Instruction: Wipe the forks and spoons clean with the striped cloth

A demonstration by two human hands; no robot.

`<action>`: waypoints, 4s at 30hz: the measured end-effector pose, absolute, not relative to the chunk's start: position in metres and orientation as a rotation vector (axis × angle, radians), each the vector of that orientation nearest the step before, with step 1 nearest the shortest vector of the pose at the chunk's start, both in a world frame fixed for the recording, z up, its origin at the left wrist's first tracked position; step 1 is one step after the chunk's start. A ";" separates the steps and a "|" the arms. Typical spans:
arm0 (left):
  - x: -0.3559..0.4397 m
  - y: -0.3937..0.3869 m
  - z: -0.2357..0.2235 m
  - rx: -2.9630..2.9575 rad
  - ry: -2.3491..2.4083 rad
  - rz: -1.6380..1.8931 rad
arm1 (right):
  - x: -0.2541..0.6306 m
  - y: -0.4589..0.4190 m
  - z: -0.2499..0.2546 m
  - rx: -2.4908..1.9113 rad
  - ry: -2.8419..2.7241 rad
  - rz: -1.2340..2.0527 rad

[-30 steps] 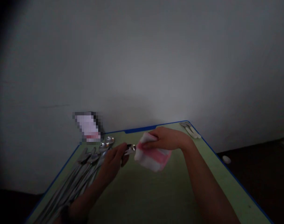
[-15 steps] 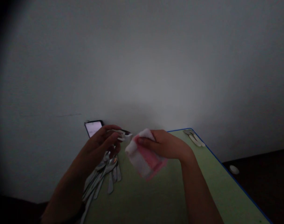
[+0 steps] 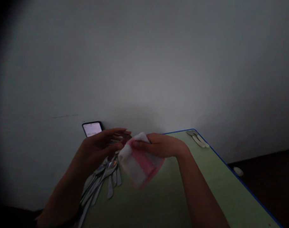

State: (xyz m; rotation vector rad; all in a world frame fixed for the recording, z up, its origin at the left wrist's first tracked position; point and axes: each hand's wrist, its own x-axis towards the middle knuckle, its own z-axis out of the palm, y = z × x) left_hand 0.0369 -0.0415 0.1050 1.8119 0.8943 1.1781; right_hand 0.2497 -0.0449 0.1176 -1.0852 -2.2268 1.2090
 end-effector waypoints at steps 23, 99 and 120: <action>0.033 -0.050 0.117 1.843 0.876 1.370 | 0.245 -0.037 0.112 -0.886 -2.010 1.049; 0.036 -0.048 0.112 2.532 1.112 0.650 | 0.246 -0.041 0.118 -1.028 -2.562 0.835; 0.046 -0.039 0.104 2.556 1.182 0.758 | 0.246 -0.038 0.112 -1.082 -2.539 0.860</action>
